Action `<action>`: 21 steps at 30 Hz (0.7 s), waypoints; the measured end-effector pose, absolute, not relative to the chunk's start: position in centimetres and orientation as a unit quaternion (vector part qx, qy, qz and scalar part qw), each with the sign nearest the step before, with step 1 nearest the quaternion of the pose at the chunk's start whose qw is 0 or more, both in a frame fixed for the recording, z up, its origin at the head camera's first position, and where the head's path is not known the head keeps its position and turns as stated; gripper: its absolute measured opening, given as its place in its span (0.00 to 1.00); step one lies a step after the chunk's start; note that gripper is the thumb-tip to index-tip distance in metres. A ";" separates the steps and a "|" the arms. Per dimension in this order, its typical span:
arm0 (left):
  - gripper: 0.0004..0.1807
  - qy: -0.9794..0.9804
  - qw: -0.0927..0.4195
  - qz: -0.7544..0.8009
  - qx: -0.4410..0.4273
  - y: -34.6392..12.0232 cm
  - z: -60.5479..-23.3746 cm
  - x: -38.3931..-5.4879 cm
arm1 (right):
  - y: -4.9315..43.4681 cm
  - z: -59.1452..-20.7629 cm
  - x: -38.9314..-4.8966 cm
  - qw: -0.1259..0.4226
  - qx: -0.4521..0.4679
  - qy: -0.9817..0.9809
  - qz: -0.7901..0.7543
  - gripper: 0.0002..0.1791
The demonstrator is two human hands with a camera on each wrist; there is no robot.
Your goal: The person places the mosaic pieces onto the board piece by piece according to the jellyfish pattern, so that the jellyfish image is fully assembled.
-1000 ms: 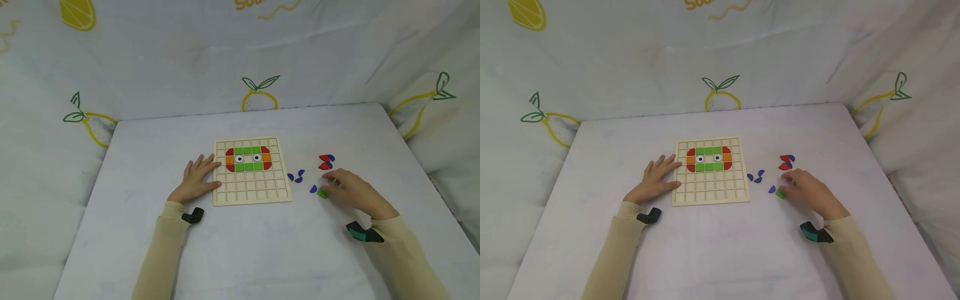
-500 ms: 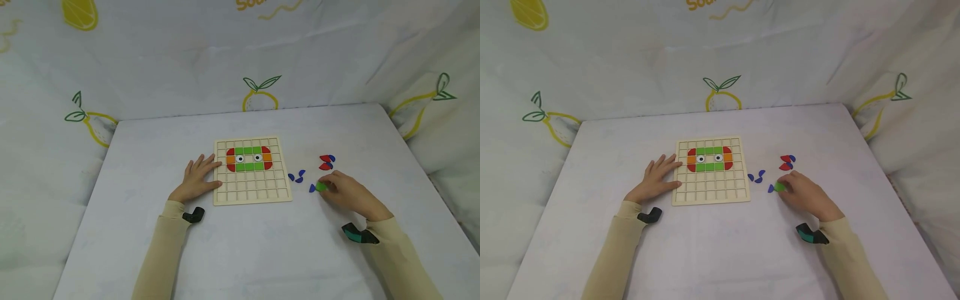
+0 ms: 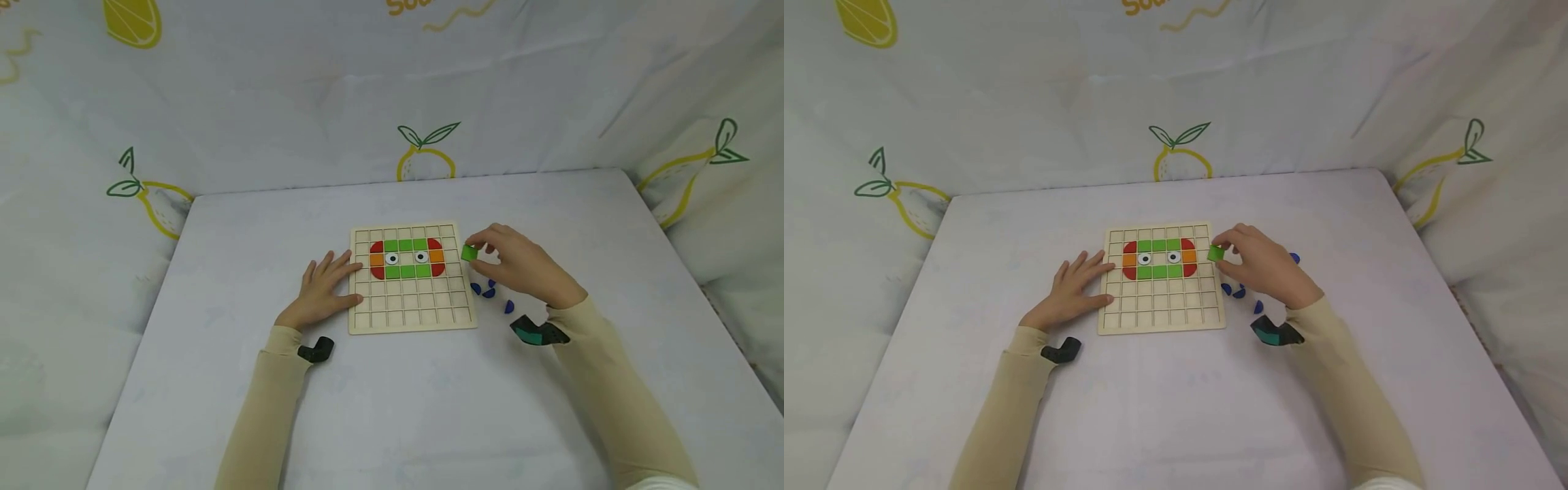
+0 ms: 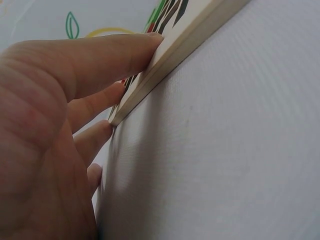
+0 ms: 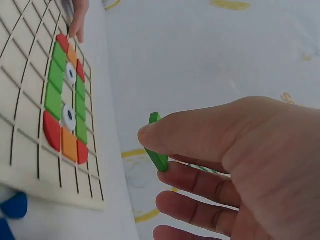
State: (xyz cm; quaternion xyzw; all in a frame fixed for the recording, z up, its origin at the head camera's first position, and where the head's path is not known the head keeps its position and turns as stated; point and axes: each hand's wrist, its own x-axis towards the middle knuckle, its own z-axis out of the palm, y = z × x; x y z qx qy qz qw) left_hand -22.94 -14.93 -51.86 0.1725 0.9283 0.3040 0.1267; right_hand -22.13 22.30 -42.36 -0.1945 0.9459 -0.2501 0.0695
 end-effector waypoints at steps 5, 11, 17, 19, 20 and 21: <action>0.38 0.928 0.126 0.305 0.171 -15.1 -52.0 -23.1 | 20.0 -41.8 -23.8 0.069 -0.227 0.927 -0.290 0.19; 0.37 0.925 0.125 0.314 0.174 -14.9 -52.2 -23.0 | 18.3 -42.3 -24.6 0.061 -0.249 0.912 -0.321 0.19; 0.37 0.924 0.130 0.313 0.176 -14.9 -52.1 -22.7 | 17.1 -43.5 -24.7 0.084 -0.257 0.912 -0.307 0.20; 0.37 0.926 0.128 0.308 0.176 -14.9 -51.9 -22.7 | 16.9 -44.0 -24.8 0.088 -0.261 0.913 -0.301 0.20; 0.37 0.927 0.127 0.305 0.175 -14.9 -51.8 -22.8 | 16.8 -44.2 -24.8 0.089 -0.264 0.912 -0.300 0.20; 0.37 0.928 0.125 0.305 0.176 -14.9 -51.8 -22.8 | 16.7 -44.5 -24.9 0.089 -0.265 0.913 -0.298 0.20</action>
